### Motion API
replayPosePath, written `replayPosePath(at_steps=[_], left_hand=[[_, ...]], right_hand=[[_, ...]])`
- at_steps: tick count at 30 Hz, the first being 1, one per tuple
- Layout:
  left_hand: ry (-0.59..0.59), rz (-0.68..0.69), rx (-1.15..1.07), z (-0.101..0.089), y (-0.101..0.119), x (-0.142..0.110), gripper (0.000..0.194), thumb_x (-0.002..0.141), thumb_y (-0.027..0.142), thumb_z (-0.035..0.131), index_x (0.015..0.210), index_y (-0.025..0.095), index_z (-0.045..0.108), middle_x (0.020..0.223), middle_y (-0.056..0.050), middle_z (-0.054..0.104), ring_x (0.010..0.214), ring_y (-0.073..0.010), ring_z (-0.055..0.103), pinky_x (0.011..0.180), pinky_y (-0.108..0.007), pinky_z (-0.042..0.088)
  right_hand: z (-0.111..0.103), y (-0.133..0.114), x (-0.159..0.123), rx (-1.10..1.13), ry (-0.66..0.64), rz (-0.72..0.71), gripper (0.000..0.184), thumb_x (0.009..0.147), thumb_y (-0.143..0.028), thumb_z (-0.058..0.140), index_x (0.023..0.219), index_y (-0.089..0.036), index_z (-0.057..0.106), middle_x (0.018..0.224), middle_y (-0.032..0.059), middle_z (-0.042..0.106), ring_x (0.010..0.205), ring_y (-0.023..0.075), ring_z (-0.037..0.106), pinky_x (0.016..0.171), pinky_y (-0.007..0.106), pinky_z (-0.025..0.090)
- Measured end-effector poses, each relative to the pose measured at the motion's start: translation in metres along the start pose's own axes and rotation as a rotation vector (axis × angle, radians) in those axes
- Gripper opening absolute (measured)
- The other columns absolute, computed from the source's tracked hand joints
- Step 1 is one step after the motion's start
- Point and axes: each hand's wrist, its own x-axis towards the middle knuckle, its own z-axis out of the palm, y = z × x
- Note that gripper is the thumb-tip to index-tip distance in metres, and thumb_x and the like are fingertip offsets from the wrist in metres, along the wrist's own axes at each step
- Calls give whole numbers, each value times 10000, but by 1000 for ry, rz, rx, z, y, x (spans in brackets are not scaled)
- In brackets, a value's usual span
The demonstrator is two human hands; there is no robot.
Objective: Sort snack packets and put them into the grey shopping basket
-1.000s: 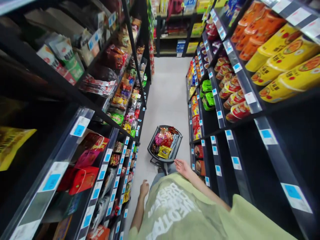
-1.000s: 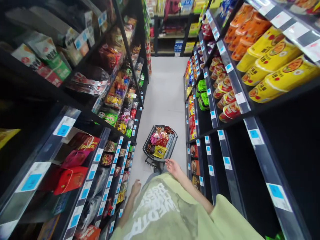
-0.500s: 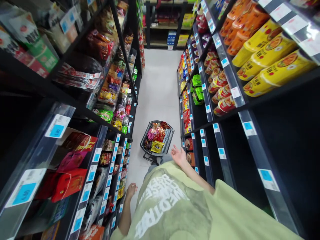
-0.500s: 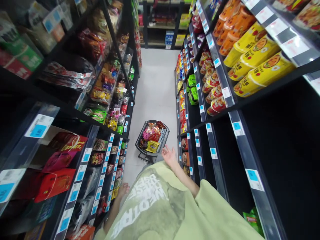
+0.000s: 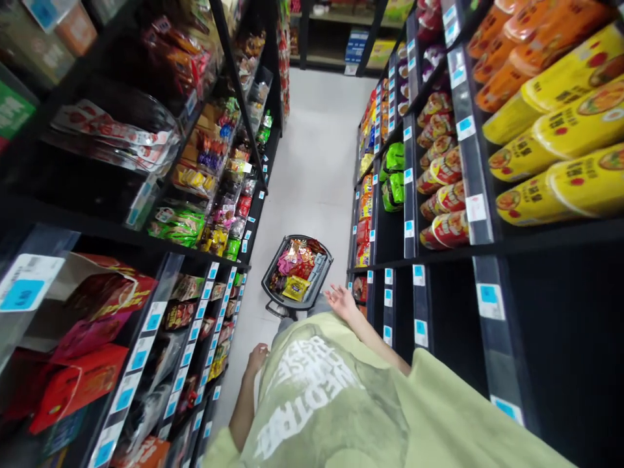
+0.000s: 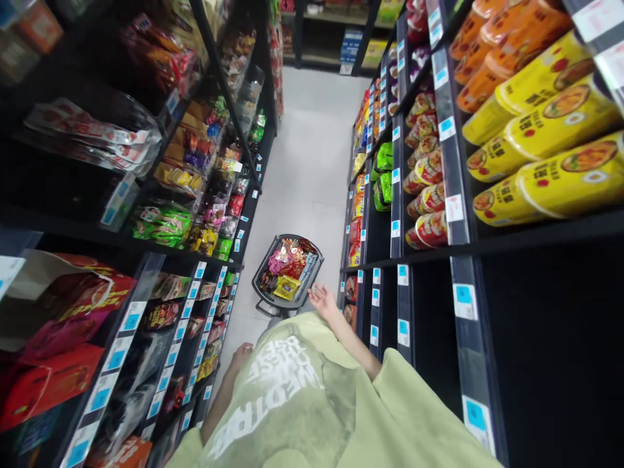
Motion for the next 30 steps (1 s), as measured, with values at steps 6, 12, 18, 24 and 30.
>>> replayPosePath(at_steps=[6, 12, 18, 24, 30], left_hand=[[32, -79, -114, 29, 85, 32, 291, 844, 200, 457, 1060, 178, 650, 911, -57, 748, 863, -200, 711, 835, -263, 514], [-19, 50, -200, 79, 159, 22, 375, 857, 221, 456, 1147, 101, 661, 1003, -115, 748, 988, -229, 681, 889, -285, 467], [2, -8, -190, 90, 155, -24, 372, 886, 279, 398, 1135, 164, 650, 917, -75, 747, 914, -226, 694, 865, -299, 501], [99, -297, -207, 92, 136, -30, 393, 900, 307, 353, 1116, 139, 634, 945, -72, 738, 960, -230, 688, 863, -288, 494], [89, -255, -246, 83, 157, -11, 429, 925, 336, 324, 1159, 124, 615, 872, -64, 715, 927, -232, 678, 881, -306, 478]], right_hand=[[-2, -63, 43, -202, 52, 13, 148, 922, -191, 478, 998, -201, 605, 627, 10, 697, 672, 176, 737, 587, 243, 570], [-4, -120, 74, -332, -9, 126, 189, 943, -271, 452, 994, -190, 615, 696, 72, 736, 717, 228, 753, 620, 329, 601], [28, -144, 125, -405, -29, 153, 175, 948, -310, 492, 916, -182, 609, 420, -44, 545, 570, 226, 721, 563, 305, 585], [65, -137, 165, -629, -74, 170, 122, 904, -229, 589, 876, -122, 640, 659, 68, 722, 576, 175, 704, 573, 257, 557], [88, -125, 165, -837, -58, 100, 130, 941, -250, 603, 994, -136, 636, 856, 30, 719, 667, 127, 677, 603, 245, 559]])
